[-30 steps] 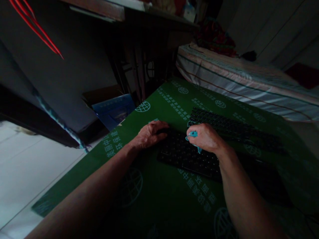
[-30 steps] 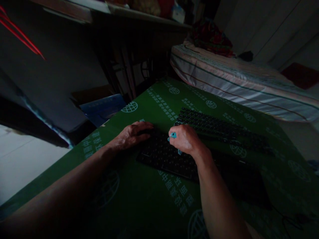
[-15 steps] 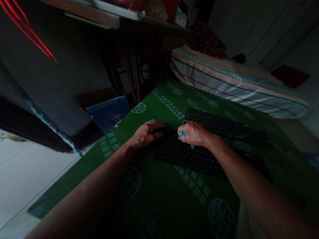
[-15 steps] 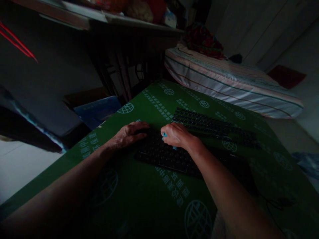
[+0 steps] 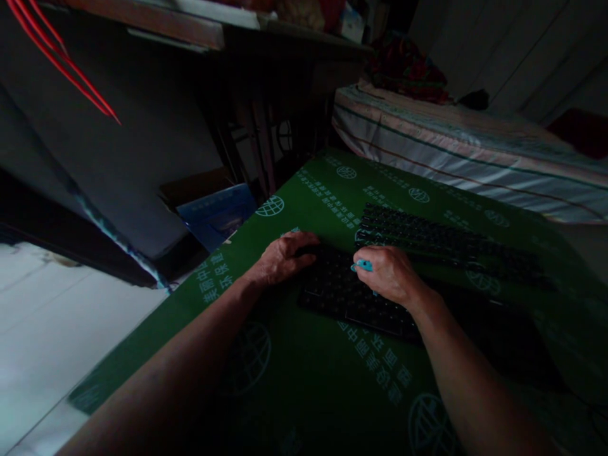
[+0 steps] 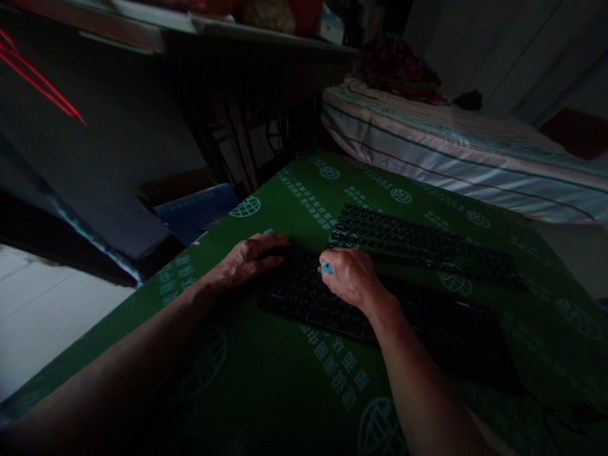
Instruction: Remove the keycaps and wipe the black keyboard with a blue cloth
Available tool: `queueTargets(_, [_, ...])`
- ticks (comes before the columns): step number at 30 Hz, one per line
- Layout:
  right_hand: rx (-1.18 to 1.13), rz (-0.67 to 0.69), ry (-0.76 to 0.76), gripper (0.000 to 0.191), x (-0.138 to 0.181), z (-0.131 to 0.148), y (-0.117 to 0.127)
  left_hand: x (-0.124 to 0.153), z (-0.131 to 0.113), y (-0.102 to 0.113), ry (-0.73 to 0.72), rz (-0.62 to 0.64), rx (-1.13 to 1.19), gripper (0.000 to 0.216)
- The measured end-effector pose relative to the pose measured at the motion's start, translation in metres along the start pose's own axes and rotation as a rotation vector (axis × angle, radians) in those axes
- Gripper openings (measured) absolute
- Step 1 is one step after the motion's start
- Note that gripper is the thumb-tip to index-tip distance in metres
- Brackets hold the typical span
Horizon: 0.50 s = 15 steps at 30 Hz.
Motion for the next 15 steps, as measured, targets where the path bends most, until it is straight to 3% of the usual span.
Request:
queueTargets(7, [0.097, 0.056, -0.041, 0.017, 0.0011, -0.0003, 0.0002, -0.0011, -0.0004, 0.0015, -0.011, 0.004, 0.003, 0.040])
queueTargets(15, [0.052, 0.028, -0.069, 0.015, 0.0026, -0.0049, 0.0027, -0.0001, 0.0010, 0.0007, -0.001, 0.007, 0.004, 0.039])
Point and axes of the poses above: each hand's wrist, its own x-axis away from the middle knuckle, its own y-axis out of the back of the hand, z = x × y, the point moved 10 cm from there along -x, towards the middle knuckle, and after that the axes turned 7 degrees about -x, right-handed, at the moved point
